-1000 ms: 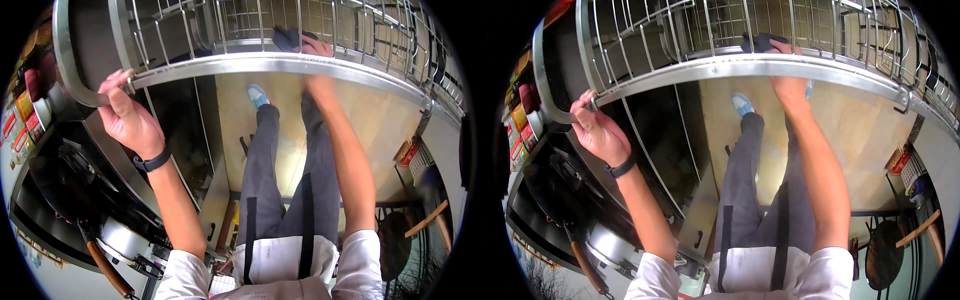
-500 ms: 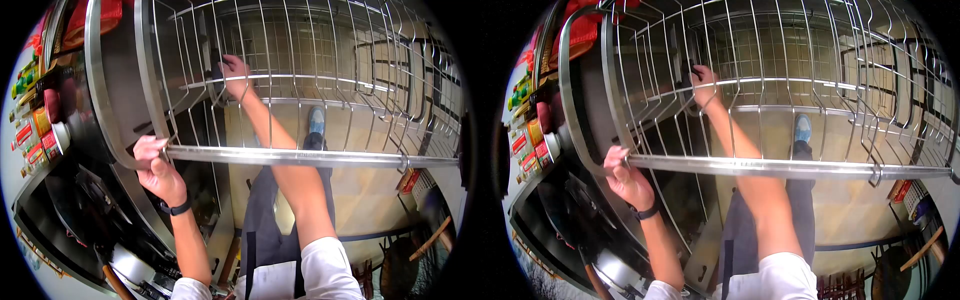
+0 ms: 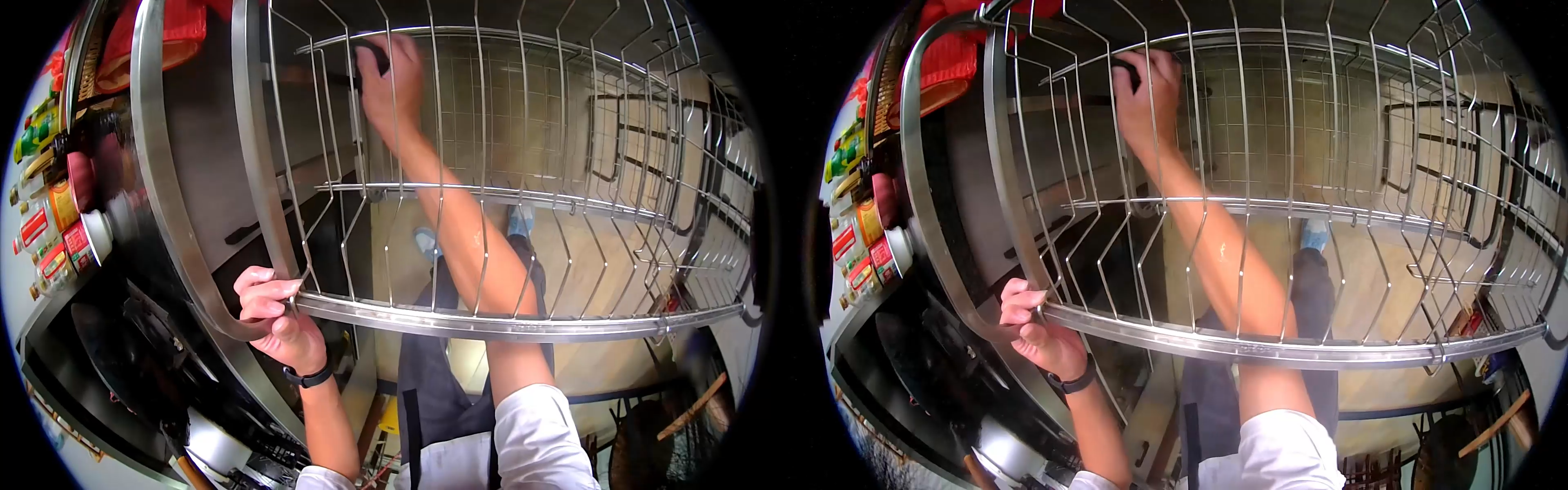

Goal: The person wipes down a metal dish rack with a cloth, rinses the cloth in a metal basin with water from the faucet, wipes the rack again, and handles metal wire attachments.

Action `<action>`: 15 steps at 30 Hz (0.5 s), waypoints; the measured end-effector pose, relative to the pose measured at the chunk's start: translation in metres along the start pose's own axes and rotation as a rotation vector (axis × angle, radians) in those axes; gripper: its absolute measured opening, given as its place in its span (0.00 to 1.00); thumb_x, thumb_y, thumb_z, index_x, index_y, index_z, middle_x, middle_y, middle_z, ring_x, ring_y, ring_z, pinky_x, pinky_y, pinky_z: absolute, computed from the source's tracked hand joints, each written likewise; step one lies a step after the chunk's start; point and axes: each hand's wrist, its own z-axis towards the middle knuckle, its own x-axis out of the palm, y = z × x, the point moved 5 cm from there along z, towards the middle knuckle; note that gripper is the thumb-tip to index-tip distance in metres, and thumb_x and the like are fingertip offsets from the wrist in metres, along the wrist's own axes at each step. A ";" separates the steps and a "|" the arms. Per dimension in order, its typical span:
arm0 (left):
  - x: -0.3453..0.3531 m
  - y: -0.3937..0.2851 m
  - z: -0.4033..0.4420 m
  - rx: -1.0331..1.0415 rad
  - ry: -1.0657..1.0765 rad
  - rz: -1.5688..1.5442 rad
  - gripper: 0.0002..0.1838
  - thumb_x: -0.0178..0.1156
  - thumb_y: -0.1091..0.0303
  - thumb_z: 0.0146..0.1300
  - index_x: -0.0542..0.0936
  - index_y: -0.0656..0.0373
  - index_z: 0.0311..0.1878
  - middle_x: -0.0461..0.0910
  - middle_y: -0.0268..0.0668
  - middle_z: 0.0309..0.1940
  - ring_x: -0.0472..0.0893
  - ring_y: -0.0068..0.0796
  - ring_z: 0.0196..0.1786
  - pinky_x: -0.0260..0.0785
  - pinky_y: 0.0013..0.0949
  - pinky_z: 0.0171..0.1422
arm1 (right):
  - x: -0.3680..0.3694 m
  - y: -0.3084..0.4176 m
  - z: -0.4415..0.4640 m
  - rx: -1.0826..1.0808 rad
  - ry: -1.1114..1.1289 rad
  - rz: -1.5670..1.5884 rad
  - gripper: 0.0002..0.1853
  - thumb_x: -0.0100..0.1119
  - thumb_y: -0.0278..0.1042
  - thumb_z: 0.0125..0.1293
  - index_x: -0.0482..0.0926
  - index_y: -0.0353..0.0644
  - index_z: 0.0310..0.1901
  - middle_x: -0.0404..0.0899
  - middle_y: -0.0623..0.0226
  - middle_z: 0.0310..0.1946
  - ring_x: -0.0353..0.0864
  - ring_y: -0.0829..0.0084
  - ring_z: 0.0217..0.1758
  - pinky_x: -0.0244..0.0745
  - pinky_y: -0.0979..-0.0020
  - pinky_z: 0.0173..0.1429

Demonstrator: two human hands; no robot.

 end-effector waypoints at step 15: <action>0.001 0.000 -0.001 -0.027 -0.024 -0.012 0.22 0.61 0.44 0.66 0.70 0.54 0.39 0.79 0.35 0.38 0.69 0.39 0.58 0.59 0.44 0.65 | -0.035 0.017 -0.066 0.019 0.424 -0.191 0.09 0.66 0.29 0.59 0.86 0.43 0.42 0.71 0.57 0.43 0.76 0.56 0.47 0.74 0.61 0.51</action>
